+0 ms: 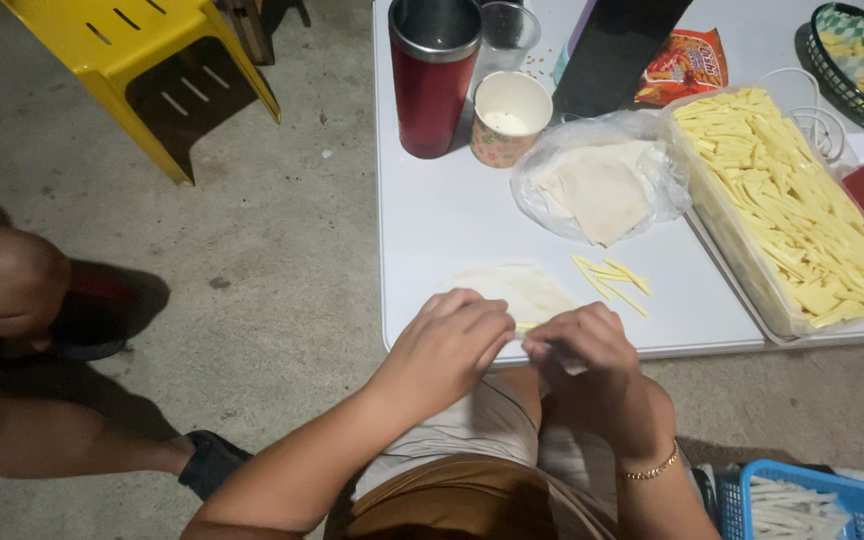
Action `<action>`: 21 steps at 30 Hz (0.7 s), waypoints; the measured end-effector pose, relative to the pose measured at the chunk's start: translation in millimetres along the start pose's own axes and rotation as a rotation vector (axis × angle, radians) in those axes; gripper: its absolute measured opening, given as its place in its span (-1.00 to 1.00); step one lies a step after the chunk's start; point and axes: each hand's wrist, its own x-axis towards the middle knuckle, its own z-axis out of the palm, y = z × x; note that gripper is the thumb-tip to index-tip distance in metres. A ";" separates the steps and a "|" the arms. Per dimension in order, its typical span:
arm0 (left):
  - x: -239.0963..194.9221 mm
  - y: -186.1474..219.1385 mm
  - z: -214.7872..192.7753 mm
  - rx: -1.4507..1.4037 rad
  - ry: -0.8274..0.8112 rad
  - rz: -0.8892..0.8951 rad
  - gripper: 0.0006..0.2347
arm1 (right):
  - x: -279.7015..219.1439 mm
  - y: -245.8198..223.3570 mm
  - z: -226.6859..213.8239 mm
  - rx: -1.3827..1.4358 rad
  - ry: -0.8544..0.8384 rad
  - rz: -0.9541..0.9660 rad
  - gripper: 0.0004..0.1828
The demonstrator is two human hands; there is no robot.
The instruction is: The person places shredded cheese onto thin wrappers and rolls them into cylindrical shapes. The person repeatedly picks up wrappers, adds cheese, and rolls them, placing the finished rolls into a blue basket.
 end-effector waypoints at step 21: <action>20.3 0.3 5.0 -0.063 0.075 -0.229 -0.88 | 9.6 -7.6 10.5 -0.215 -0.009 -0.020 -0.82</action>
